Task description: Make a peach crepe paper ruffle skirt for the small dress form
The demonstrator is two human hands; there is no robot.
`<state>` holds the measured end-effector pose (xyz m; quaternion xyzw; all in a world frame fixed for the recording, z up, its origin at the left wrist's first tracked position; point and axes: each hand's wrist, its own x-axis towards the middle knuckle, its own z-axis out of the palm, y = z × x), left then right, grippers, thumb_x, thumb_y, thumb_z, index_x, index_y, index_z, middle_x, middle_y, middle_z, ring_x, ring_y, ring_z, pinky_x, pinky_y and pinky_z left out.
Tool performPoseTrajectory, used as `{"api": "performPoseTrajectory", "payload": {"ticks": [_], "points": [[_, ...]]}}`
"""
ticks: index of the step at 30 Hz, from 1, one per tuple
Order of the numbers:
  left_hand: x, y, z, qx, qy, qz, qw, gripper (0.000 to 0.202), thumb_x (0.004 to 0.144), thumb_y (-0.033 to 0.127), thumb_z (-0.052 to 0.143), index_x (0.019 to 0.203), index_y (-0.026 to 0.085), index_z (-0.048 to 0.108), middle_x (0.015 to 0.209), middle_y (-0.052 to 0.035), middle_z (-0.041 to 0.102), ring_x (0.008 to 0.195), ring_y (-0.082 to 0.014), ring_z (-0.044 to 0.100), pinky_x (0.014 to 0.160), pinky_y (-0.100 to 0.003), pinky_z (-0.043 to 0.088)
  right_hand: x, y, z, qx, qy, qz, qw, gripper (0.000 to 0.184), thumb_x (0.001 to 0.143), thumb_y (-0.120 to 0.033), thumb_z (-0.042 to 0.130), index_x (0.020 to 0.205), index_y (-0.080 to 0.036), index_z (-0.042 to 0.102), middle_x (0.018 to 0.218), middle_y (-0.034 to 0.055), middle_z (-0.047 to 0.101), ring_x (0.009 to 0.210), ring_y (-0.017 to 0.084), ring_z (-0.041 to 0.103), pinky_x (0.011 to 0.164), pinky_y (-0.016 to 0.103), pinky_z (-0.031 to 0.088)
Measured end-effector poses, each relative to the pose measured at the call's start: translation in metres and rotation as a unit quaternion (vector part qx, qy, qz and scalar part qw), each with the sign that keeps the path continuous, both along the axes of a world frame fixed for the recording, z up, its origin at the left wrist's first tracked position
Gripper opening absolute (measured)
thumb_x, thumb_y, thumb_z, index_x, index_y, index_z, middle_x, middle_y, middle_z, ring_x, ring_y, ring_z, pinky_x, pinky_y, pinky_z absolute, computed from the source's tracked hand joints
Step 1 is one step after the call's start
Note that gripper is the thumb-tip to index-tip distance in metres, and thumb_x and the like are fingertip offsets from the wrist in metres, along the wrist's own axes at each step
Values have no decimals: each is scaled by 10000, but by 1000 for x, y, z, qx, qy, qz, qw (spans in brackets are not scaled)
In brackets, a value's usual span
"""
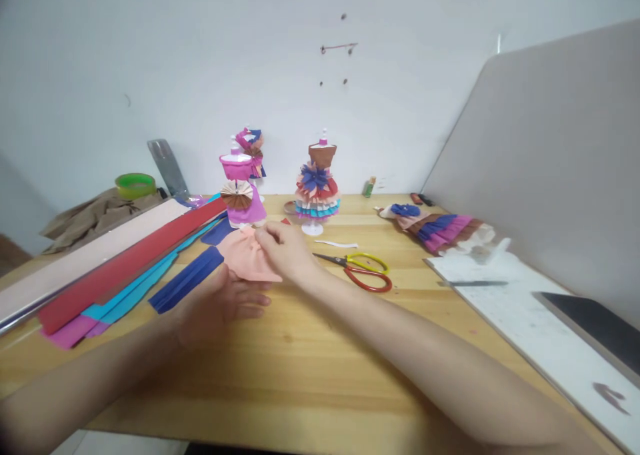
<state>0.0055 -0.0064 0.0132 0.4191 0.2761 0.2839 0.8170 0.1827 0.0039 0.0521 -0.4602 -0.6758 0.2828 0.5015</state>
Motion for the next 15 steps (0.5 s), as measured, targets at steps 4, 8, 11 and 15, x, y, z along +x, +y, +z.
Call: {"api": "performPoseTrajectory", "payload": {"ticks": [4, 8, 11, 15], "points": [[-1, -5, 4, 14, -18, 13, 1000, 492, 660, 522, 809, 974, 158, 706, 902, -92, 741, 854, -211, 701, 778, -308, 544, -16, 3, -7, 7, -33, 7, 999, 266, 827, -355, 472, 615, -195, 465, 603, -28, 460, 613, 130, 422, 579, 257, 305], [-1, -3, 2, 49, 43, 67, 996, 318, 625, 354, 864, 797, 120, 735, 774, -69, 731, 703, -140, 667, 699, -247, 523, -20, 10, -13, 20, -7, -11, 1000, 248, 805, -353, 488, 620, -188, 492, 612, -23, 474, 624, 132, 423, 585, 259, 304], [0, 0, -4, 87, 104, 107, 985, 298, 626, 369, 851, 732, 122, 721, 673, -55, 713, 623, -138, 649, 650, -261, 513, -15, 14, -12, -18, 49, 7, 999, 333, 778, -438, 509, 560, -198, 430, 561, -43, 395, 567, 113, 362, 547, 258, 266], [0, 2, -7, 129, 151, 125, 972, 299, 634, 392, 833, 714, 128, 717, 649, -45, 705, 607, -148, 643, 641, -276, 512, -8, 14, -11, -94, 136, 48, 985, 409, 709, -537, 583, 541, -200, 425, 539, -58, 373, 528, 95, 324, 533, 255, 238]]}}
